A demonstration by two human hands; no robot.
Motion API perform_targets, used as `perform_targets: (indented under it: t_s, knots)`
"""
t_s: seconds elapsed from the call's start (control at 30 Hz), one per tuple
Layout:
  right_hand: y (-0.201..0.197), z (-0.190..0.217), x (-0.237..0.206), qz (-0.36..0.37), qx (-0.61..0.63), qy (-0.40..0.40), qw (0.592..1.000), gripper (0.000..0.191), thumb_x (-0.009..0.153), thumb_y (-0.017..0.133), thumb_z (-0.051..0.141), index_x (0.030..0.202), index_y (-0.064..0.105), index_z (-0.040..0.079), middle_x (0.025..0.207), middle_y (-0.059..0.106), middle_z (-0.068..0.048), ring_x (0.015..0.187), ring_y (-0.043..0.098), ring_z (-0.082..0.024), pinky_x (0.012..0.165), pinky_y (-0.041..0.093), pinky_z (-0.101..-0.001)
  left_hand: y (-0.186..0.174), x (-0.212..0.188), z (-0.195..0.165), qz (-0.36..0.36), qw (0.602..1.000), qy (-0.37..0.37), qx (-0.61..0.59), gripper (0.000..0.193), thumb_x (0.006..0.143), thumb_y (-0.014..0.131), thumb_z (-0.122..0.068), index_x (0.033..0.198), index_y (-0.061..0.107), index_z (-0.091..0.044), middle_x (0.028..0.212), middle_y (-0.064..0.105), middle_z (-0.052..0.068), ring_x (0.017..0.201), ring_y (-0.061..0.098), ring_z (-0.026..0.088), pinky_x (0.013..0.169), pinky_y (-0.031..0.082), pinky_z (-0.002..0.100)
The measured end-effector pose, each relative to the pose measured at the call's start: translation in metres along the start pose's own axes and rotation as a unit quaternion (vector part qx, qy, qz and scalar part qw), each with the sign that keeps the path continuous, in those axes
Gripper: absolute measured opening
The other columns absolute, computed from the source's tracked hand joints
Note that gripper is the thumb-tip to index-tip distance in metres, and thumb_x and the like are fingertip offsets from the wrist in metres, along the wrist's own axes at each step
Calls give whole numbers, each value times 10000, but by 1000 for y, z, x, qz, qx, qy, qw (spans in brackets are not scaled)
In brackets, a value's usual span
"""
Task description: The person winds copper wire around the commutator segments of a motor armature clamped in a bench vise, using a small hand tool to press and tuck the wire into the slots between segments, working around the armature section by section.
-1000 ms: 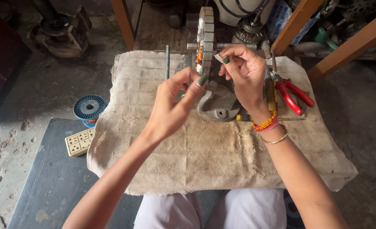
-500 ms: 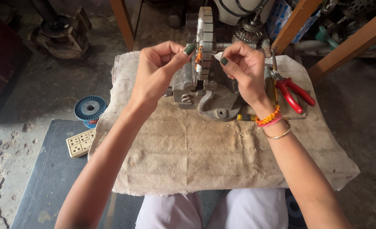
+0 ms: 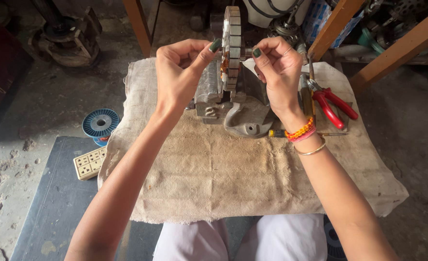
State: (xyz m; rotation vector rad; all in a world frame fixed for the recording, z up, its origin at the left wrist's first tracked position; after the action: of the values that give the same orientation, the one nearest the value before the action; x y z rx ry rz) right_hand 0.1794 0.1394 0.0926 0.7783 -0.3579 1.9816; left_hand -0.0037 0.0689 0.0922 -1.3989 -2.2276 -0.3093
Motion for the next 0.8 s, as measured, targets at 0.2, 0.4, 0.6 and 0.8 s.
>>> perform_targets:
  t_s: [0.2,0.4,0.6,0.8]
  knots:
    - [0,-1,1,6,-18,-9,1000,52,1062,707,75,1054,672,38,850,635,22,670,530,-26,565,388,-185,-4,-4,0,-8,1000,4,5,209,932,807,-243,1000,816,-45,630,611,-92,549,424,-15,503,283,201]
    - [3,-6,4,-6,-38,15,999,32,1052,697,54,1057,677,30,889,654,21,672,563,-17,561,427,-171,-8,-2,3,-52,998,-17,-11,226,920,804,-257,985,818,-41,621,619,-81,532,403,-7,486,263,205]
    - [3,-9,4,10,-93,9,996,22,1067,662,19,1085,672,11,900,665,12,683,586,-23,578,453,-176,-12,-5,6,-78,996,-35,-31,214,926,794,-241,986,816,-36,644,642,-73,535,406,-9,487,254,212]
    - [1,-16,2,26,-119,14,992,79,1071,616,-22,1124,671,-1,928,670,-5,724,636,-42,601,461,-182,-29,-12,16,-125,990,-63,3,179,905,776,-225,952,799,-54,599,633,-61,470,384,25,449,235,241]
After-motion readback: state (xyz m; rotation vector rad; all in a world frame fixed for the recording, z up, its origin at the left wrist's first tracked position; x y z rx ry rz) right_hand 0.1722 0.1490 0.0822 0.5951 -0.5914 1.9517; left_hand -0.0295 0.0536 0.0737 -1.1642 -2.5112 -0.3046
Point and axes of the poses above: each hand's wrist, its own x-axis towards the middle knuckle, its own y-axis out of the palm, z = x × y, the point moved 5 cm from there along x, towards the middle knuckle
